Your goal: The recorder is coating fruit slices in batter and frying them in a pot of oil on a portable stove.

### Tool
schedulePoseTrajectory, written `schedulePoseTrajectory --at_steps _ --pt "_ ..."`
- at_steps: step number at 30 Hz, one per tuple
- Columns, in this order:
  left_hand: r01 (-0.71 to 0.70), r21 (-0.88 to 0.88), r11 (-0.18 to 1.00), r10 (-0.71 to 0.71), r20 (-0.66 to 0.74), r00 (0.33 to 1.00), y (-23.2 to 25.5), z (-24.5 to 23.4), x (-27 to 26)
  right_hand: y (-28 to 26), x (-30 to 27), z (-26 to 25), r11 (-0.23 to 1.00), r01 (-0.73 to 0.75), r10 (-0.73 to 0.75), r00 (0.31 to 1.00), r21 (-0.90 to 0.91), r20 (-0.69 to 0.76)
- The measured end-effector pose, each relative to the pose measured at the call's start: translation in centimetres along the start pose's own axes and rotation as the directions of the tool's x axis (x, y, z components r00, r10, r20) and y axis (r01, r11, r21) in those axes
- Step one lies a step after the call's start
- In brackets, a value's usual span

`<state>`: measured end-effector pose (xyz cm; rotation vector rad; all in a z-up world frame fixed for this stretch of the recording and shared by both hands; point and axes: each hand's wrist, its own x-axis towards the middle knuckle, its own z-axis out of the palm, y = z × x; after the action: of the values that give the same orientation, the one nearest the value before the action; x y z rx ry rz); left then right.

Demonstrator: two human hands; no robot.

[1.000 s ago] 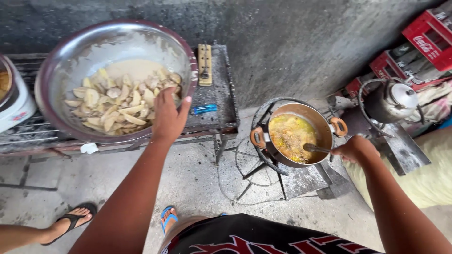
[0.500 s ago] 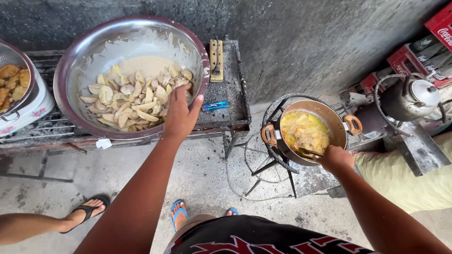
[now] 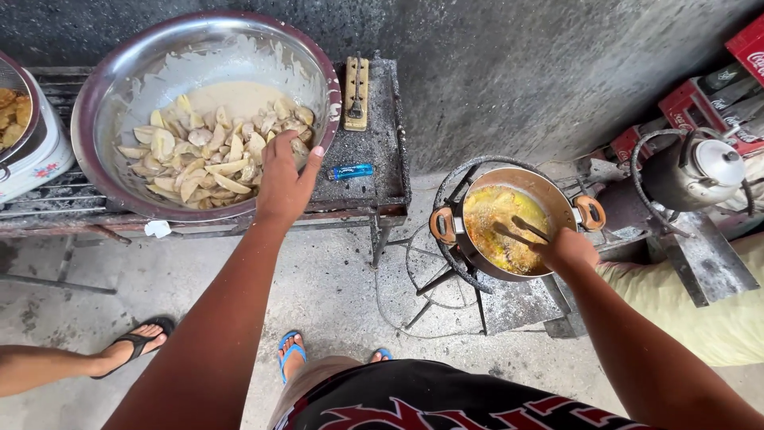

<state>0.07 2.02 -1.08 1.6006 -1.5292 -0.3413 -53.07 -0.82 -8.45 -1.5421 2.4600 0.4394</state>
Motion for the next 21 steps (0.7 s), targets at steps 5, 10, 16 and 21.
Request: schedulePoseTrajectory --at_steps 5,10,16,21 --pt "0.024 0.040 0.999 -0.025 0.023 0.999 0.4 -0.1 0.2 -1.6 1.9 1.7 0.992 0.100 -0.103 0.994 -0.077 -0.028" --pt "0.056 0.070 0.996 -0.059 0.037 0.998 0.7 0.0 0.3 -0.7 4.0 1.9 0.979 0.145 -0.157 0.985 -0.140 -0.076" --pt "0.068 0.054 0.996 -0.069 0.013 0.998 0.7 0.0 0.1 3.4 8.0 3.0 0.897 -0.005 -0.110 0.966 0.443 0.235" --pt "0.063 0.044 0.997 -0.064 0.007 0.998 0.7 0.0 0.0 3.7 4.7 0.8 0.986 -0.069 0.071 0.997 0.152 -0.008"
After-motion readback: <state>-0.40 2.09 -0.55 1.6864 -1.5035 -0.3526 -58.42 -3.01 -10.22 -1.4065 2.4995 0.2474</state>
